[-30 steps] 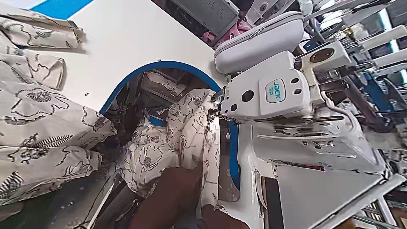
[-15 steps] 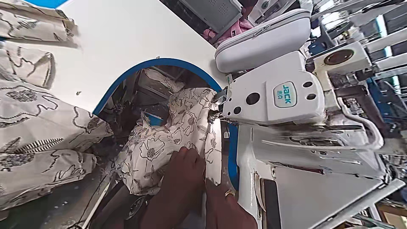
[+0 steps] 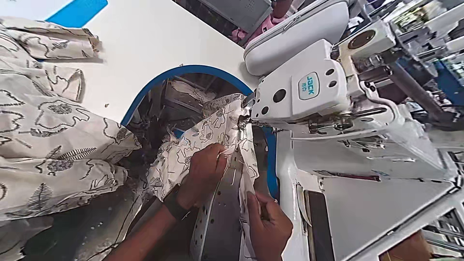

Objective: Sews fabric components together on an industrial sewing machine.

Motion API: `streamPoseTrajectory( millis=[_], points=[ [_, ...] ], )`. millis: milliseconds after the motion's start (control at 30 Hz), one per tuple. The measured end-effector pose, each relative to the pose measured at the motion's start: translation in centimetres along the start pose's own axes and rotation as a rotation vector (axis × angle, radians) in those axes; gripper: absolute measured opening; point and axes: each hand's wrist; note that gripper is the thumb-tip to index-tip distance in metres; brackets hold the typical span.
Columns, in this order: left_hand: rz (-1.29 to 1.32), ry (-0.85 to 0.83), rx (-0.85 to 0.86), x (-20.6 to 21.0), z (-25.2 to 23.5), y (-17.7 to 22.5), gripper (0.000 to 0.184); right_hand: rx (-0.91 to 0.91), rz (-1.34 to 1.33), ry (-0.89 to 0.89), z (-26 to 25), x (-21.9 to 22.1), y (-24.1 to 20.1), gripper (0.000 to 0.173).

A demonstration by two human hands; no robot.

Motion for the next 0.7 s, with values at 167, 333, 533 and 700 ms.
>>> streamPoseTrajectory(
  millis=[167, 333, 533, 700],
  points=[
    [-0.204, -0.012, 0.02, 0.2, 0.2, -1.5, 0.021, 0.017, 0.197, -0.073, -1.3, -1.0, -0.1, 0.023],
    [-0.396, 0.324, 0.258, 1.7, 1.2, -5.7, 0.033, 0.26, 0.003, -0.29, 0.3, -0.3, 2.1, 0.023],
    [0.244, -0.324, -0.084, -4.8, 0.8, -2.8, 0.022, 0.403, -0.588, -0.242, -0.7, -1.0, 2.4, 0.012],
    [0.007, -0.227, -0.094, -3.2, 0.3, 1.7, 0.028, 0.202, -0.332, -0.171, -1.2, -1.8, 1.6, 0.016]
  ],
)
Point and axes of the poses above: each hand's wrist, its own z-axis away from the middle knuckle, its own x-axis out of the palm, y = z × x, and after that the axes turned 7 degrees about -z, right-handed
